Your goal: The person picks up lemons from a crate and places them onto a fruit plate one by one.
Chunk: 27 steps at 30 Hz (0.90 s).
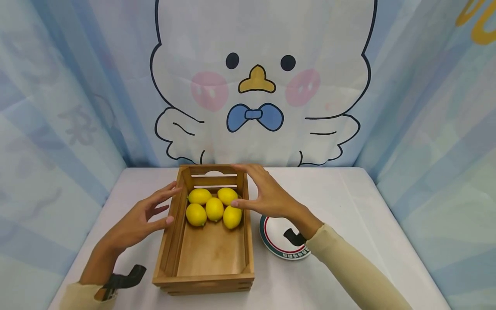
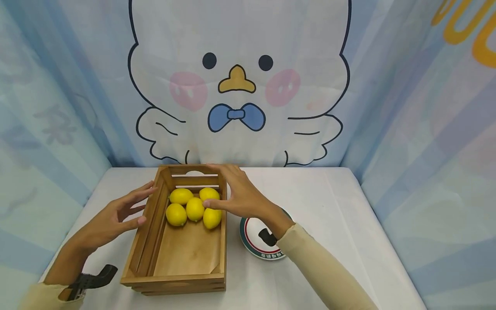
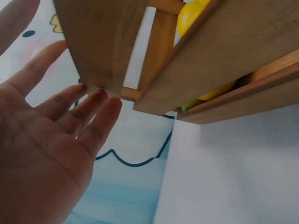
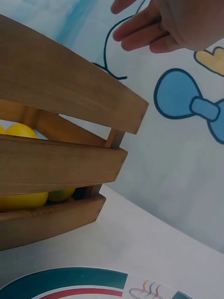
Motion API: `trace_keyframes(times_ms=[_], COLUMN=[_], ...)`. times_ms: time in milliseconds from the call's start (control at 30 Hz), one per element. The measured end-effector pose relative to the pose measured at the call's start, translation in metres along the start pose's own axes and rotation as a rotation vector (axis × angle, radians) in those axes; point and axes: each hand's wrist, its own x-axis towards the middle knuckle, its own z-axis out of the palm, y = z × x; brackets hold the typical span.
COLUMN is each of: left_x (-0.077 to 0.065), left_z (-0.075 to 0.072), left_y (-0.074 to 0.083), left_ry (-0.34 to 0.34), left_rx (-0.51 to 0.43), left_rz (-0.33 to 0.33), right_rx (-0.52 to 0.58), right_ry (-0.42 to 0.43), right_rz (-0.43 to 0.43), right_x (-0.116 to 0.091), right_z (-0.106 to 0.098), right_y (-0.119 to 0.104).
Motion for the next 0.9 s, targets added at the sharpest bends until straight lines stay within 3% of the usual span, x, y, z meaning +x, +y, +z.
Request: trace_keyframes(times_ms=[267,400,633,900], left_x=[-0.007,-0.010,-0.011,-0.007], left_z=[0.009,0.013,0.018,0.022], left_y=[-0.016,-0.020,-0.025,-0.029], left_ry=[-0.004,-0.005,0.004,0.031], left_rx=[-0.230,-0.300,-0.321,-0.342], left_rz=[0.013,0.001,-0.051,-0.050], right_rx=[0.028,0.029,0.004,-0.002], right_ry=[-0.045,-0.065,-0.108,-0.187], right_rz=[-0.081,-0.119,-0.155,-0.104], right_x=[0.013,0.019,0.030,0.043], right_z=[0.005,0.008,0.014,0.019], right_y=[-0.003,-0.006,-0.009,-0.005])
